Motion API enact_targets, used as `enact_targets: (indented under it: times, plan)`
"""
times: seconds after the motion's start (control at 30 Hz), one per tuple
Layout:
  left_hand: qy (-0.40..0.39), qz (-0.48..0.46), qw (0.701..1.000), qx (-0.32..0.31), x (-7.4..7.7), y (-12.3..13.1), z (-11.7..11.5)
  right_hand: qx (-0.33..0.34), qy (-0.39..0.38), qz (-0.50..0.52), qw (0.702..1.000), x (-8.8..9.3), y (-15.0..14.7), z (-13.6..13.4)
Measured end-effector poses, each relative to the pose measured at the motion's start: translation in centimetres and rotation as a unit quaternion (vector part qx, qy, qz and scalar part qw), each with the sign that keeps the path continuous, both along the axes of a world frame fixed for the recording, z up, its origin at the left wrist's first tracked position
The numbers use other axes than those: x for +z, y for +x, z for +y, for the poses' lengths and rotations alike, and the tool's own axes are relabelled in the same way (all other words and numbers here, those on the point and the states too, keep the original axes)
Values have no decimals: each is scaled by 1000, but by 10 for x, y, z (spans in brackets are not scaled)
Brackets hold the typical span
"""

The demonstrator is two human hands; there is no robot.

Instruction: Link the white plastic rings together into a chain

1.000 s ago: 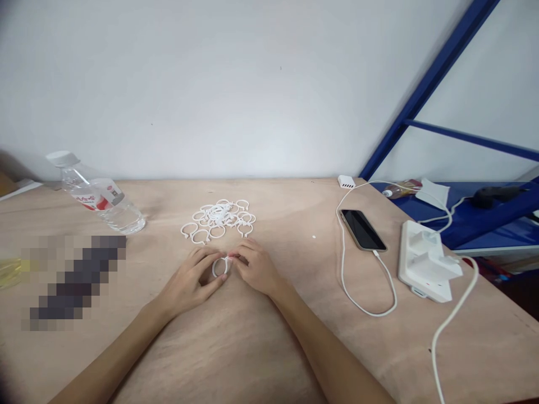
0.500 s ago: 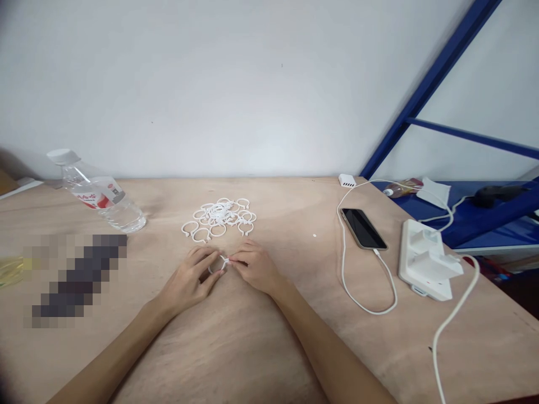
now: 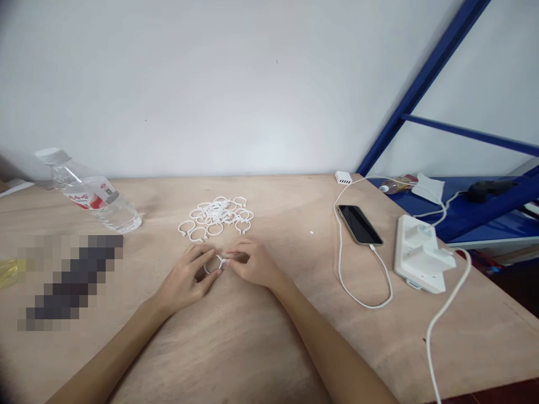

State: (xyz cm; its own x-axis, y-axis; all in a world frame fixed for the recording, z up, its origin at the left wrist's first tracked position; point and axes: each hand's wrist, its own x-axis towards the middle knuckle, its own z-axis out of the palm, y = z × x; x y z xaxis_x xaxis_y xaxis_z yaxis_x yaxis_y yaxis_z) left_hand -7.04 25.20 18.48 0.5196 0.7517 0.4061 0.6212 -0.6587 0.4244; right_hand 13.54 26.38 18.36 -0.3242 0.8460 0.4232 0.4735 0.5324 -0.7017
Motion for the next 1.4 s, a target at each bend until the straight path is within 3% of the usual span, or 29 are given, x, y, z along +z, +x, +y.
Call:
enact_targets:
  times: [0.17, 0.3, 0.43, 0.6, 0.7, 0.83, 0.97, 1.1, 1.2, 1.23, 1.3, 1.4]
  plan:
    - [12, -1, 1000, -10, 6, 2, -2, -180, 25, -84, 980, -4, 4, 9]
    - [33, -22, 999, -13, 9, 3, -4, -181, 16, -195, 964, -9, 0, 10]
    - [39, -28, 999, 0, 9, 3, -4, -168, 1, -214, 962, -7, -3, 9]
    - [32, -5, 999, 17, 6, 2, -3, -156, 22, -162, 974, -2, -4, 5]
    - [35, 7, 999, 20, 8, 3, -3, -125, 36, -70, 989, -1, -4, 2]
    - [42, 8, 999, 22, 9, 4, -3, -154, -38, 87, 984, 4, -6, 1]
    - [60, -18, 997, 33, 8, 4, -3, -149, -171, 275, 934, 14, -12, -1]
    - [87, -60, 993, 45, 6, 1, -3, -14, -306, 440, 844, 20, -25, -11]
    - [110, -103, 988, 30, 5, 0, -3, 79, -361, 478, 797, 18, -37, -20]
    - [119, -117, 985, 30, 5, 0, -3, 88, -360, 480, 795, 16, -39, -22]
    - [131, -133, 982, 35, 5, 0, -3, 71, -334, 460, 820, 13, -42, -23]
    - [135, -136, 981, 42, 5, 0, -3, -5, -246, 361, 899, 8, -40, -23]
